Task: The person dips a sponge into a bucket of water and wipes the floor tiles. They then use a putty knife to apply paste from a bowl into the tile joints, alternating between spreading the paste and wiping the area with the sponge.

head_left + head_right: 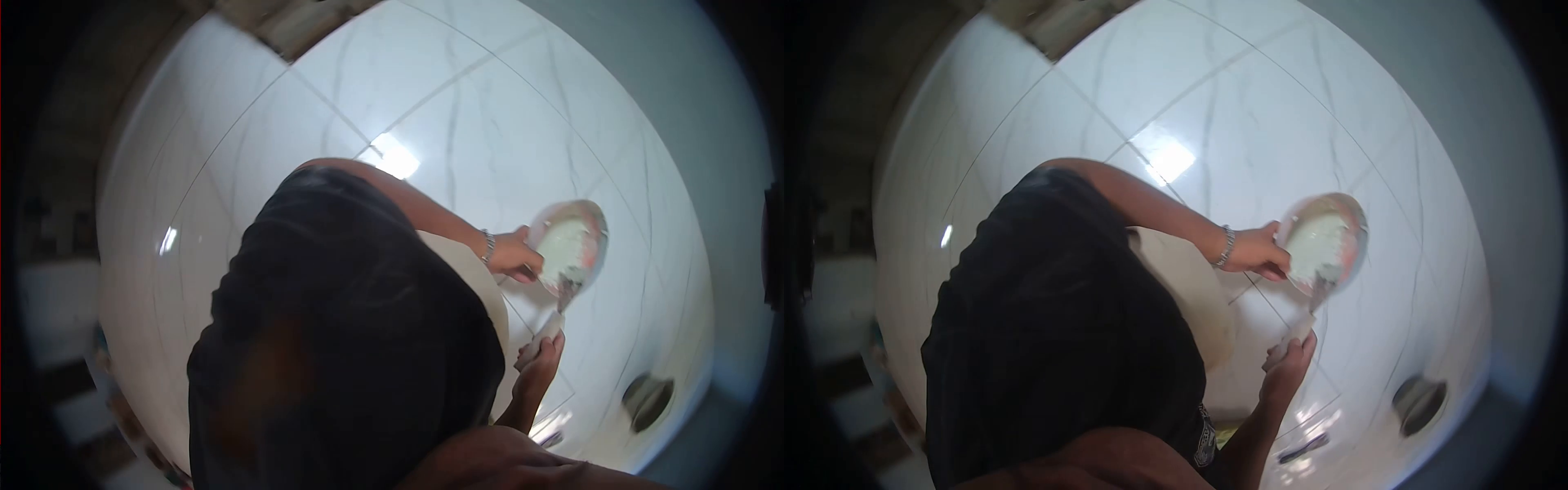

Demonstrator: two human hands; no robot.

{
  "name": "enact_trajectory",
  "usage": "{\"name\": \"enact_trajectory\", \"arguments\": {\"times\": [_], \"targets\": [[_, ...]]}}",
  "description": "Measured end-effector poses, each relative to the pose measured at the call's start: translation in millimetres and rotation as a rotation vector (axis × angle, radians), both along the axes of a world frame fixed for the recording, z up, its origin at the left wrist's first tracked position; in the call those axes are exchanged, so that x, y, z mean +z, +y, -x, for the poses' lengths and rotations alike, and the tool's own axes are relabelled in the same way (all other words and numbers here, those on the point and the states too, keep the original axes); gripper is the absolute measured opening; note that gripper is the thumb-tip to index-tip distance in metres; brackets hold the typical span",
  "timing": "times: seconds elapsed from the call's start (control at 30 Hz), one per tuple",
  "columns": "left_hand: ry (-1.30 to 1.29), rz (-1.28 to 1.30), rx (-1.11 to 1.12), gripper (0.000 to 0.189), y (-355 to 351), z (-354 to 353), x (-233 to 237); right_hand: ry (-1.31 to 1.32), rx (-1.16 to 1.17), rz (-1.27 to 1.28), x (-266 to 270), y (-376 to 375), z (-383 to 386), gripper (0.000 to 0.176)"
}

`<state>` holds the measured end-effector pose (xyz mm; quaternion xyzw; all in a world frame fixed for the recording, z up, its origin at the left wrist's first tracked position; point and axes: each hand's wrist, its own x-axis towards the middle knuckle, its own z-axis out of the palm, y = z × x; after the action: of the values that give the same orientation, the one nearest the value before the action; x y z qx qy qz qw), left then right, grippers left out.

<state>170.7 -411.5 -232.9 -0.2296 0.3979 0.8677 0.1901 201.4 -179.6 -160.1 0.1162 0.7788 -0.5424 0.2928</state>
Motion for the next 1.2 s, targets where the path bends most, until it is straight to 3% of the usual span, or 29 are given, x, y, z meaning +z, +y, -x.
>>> {"name": "enact_trajectory", "arguments": {"times": [0.07, 0.13, 0.3, 0.33, 0.47, 0.6, 0.63, 0.67, 0.7, 0.73, 0.8, 0.83, 0.87, 0.9, 0.93, 0.97, 1.0, 1.03, 1.1, 1.13, 1.2], "targets": [[0.043, 0.036, 0.021, 0.082, -8.4, -8.2, 25.3, 0.072, 0.025, 0.015, 1.4, -5.7, -1.8, 0.047], [0.059, 0.069, 0.078, 0.077, 20.7, -22.3, 18.1, 0.136, 0.009, 0.042, -11.0, 21.2, -8.6, 0.045], [0.053, 0.123, 0.135, 0.073, 30.8, 0.0, 46.0, 0.143, 0.188, 0.181, 28.5, 28.9, 32.4, 0.042], [0.026, 0.119, 0.110, 0.073, 22.2, -23.5, 83.0, 0.155, 0.189, 0.169, 70.3, 19.6, 6.3, 0.042], [-0.014, 0.075, 0.010, 0.079, 24.8, -6.8, 68.9, 0.156, 0.170, 0.100, 61.5, 26.5, 18.4, 0.043], [0.018, 0.168, -0.068, 0.092, 21.5, -2.9, 49.3, 0.243, 0.197, 0.026, 66.3, 19.4, 26.3, 0.055], [0.104, 0.128, -0.279, 0.081, 10.8, 2.8, 27.7, 0.202, 0.216, 0.075, 70.6, 17.7, 28.9, 0.055], [0.075, 0.165, -0.108, 0.066, 13.2, -10.7, 54.7, 0.211, 0.180, 0.031, 76.5, 11.6, 29.1, 0.048], [0.171, 0.162, -0.174, 0.059, 6.5, -10.5, 42.6, 0.551, 0.397, -0.119, 69.5, 20.9, 26.8, 0.039], [0.212, 0.205, -0.220, 0.096, 0.9, -8.6, 37.2, 0.244, 0.265, -0.073, 86.5, 12.9, 23.8, 0.033], [0.299, 0.362, -0.421, 0.093, -14.4, -8.0, 26.9, 0.634, 0.403, -0.123, 59.7, 16.9, 10.8, 0.035], [0.313, 0.400, -0.436, 0.087, -14.1, -12.4, 47.5, 0.315, 0.234, -0.009, 60.0, 6.8, 1.3, 0.036], [0.374, 0.344, -0.453, 0.075, -15.4, -18.0, 65.5, 0.472, 0.188, -0.061, 47.6, -5.5, -10.2, 0.038], [0.369, 0.288, -0.447, 0.066, -21.0, -26.6, 64.0, 0.313, 0.123, 0.016, 59.3, -19.6, -17.8, 0.038], [0.393, 0.222, -0.538, 0.068, -13.7, -28.2, 87.8, 0.959, 0.327, -0.256, 9.2, -28.3, -28.4, 0.038], [0.333, 0.173, -0.500, 0.069, -24.4, -38.0, 64.8, 0.380, 0.374, 0.058, 27.6, -36.0, -27.8, 0.037], [0.315, 0.117, -0.535, 0.070, -32.0, -45.9, 63.1, 0.470, 0.149, 0.197, 12.5, -51.8, -42.9, 0.038], [0.300, 0.129, -0.544, 0.066, -45.6, -53.8, 46.3, 0.901, 0.320, -0.113, -24.9, -68.9, -47.4, 0.041], [0.330, -0.030, -0.569, 0.064, -74.0, -67.7, 16.1, 0.427, 0.132, 0.014, 46.7, -74.9, -66.3, 0.048], [0.323, 0.054, -0.602, 0.060, -81.8, -76.6, 11.7, 0.235, 0.079, 0.039, 67.0, -78.8, -78.5, 0.050], [0.329, 0.151, -0.632, 0.056, -89.1, -97.8, 23.3, 0.216, 0.057, 0.018, 76.9, -93.1, -102.4, 0.052]]}}
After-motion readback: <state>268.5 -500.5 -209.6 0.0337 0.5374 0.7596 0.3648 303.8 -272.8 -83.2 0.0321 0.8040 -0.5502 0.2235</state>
